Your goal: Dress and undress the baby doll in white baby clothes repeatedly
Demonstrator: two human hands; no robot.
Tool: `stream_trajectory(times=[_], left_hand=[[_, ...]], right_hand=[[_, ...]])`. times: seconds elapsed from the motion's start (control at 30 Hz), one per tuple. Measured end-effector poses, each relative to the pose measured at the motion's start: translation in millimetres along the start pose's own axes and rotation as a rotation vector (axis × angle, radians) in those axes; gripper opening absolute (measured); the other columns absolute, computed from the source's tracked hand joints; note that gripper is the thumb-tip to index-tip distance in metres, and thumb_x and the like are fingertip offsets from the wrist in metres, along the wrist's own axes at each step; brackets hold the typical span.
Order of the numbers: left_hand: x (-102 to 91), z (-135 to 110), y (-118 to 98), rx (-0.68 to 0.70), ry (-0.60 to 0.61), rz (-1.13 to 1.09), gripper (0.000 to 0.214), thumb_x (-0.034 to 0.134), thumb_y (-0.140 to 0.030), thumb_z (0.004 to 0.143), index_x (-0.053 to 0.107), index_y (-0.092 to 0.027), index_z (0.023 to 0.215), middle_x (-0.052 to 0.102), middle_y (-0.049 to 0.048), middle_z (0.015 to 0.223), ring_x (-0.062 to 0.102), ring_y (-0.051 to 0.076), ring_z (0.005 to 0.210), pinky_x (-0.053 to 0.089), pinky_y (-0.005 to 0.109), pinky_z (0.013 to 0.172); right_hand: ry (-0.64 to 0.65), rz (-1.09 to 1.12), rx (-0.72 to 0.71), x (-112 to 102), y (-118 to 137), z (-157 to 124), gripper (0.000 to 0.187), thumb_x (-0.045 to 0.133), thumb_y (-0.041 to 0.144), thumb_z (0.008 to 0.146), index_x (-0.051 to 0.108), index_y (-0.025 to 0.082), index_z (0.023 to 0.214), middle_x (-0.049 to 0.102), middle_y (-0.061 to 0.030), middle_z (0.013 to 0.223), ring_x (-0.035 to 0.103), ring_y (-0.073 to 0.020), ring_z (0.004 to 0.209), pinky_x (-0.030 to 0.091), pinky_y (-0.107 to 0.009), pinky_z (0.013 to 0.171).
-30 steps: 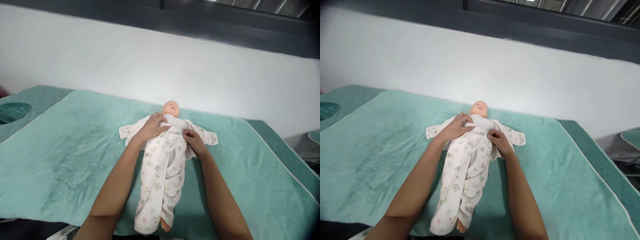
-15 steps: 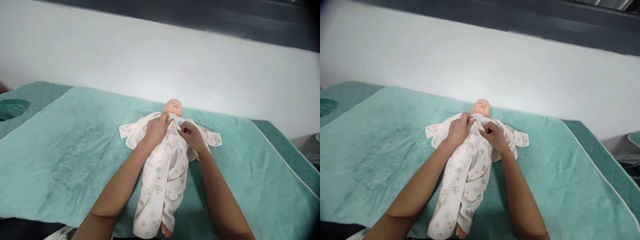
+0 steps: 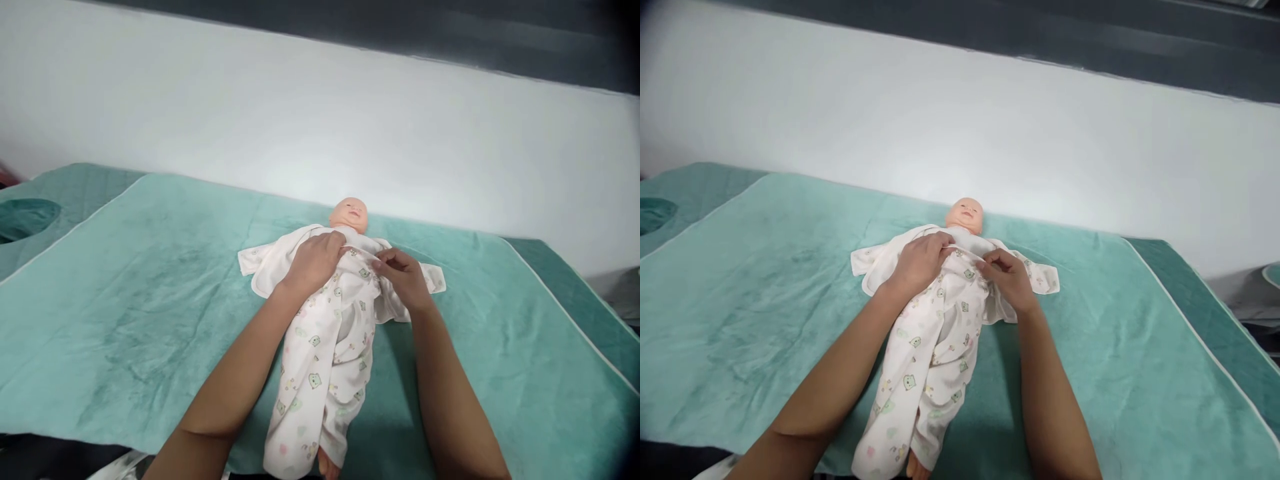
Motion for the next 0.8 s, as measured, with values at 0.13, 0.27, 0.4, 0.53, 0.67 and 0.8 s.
stream_trajectory(times=[0.13,0.27,0.4,0.53,0.67,0.8], left_hand=[[-4.1,1,1,-0.005,-0.008,-0.004,0.023,0.038,-0.033,0.102,0.056,-0.019,0.108,0.070,0.0078,0.098,0.065,0.026,0.092,0.042,0.036,0.073],[-6.1,0,0,0.029,0.004,0.007,0.025,0.034,-0.031,0.103,0.055,-0.019,0.109,0.068,0.0080,0.100,0.063,0.025,0.094,0.043,0.036,0.074],[-7.0,-1,0,0.085,-0.003,0.004,0.024,0.034,-0.027,0.103,0.055,-0.019,0.112,0.068,0.0084,0.108,0.062,0.025,0.104,0.044,0.037,0.080],[-5.7,-3,2,0.061,0.015,-0.027,0.024,0.034,-0.024,0.102,0.054,-0.020,0.115,0.068,0.0078,0.111,0.062,0.025,0.104,0.045,0.037,0.080],[-4.1,-3,7,-0.022,0.009,-0.104,0.025,0.034,-0.026,0.102,0.054,-0.021,0.115,0.067,0.0084,0.113,0.062,0.025,0.106,0.046,0.037,0.083],[-5.0,-3,11,-0.077,0.002,-0.195,0.025,0.034,-0.031,0.102,0.054,-0.022,0.115,0.066,0.0083,0.118,0.060,0.025,0.111,0.045,0.037,0.089]], right_hand=[[-0.073,0.071,-0.030,5,5,-4,0.024,0.072,0.038,0.083,0.058,0.021,0.072,0.047,0.0033,0.066,0.039,-0.0118,0.063,0.031,-0.026,0.059],[-0.031,0.134,-0.027,-2,8,-6,0.028,0.072,0.037,0.084,0.054,0.021,0.069,0.043,0.0035,0.066,0.036,-0.0119,0.064,0.029,-0.026,0.059],[0.082,0.038,0.037,-15,10,-8,0.032,0.070,0.040,0.085,0.051,0.020,0.069,0.040,0.0037,0.066,0.033,-0.0118,0.063,0.026,-0.027,0.059],[0.172,-0.205,0.095,-20,6,-8,0.035,0.066,0.047,0.087,0.050,0.020,0.070,0.036,0.0041,0.066,0.030,-0.0116,0.062,0.023,-0.027,0.056],[0.206,-0.358,0.106,-20,-5,-4,0.036,0.065,0.049,0.085,0.049,0.020,0.071,0.040,0.0038,0.068,0.035,-0.0124,0.064,0.026,-0.027,0.058],[0.364,-0.358,0.147,-25,-10,-6,0.034,0.063,0.049,0.087,0.051,0.020,0.073,0.046,0.0033,0.073,0.042,-0.0134,0.070,0.032,-0.027,0.063]])
Point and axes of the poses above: each hand's wrist, its own z-axis towards the middle knuckle, its own x-axis out of the palm, y = z × x, the point moved 2 cm from there along z, towards the middle knuckle
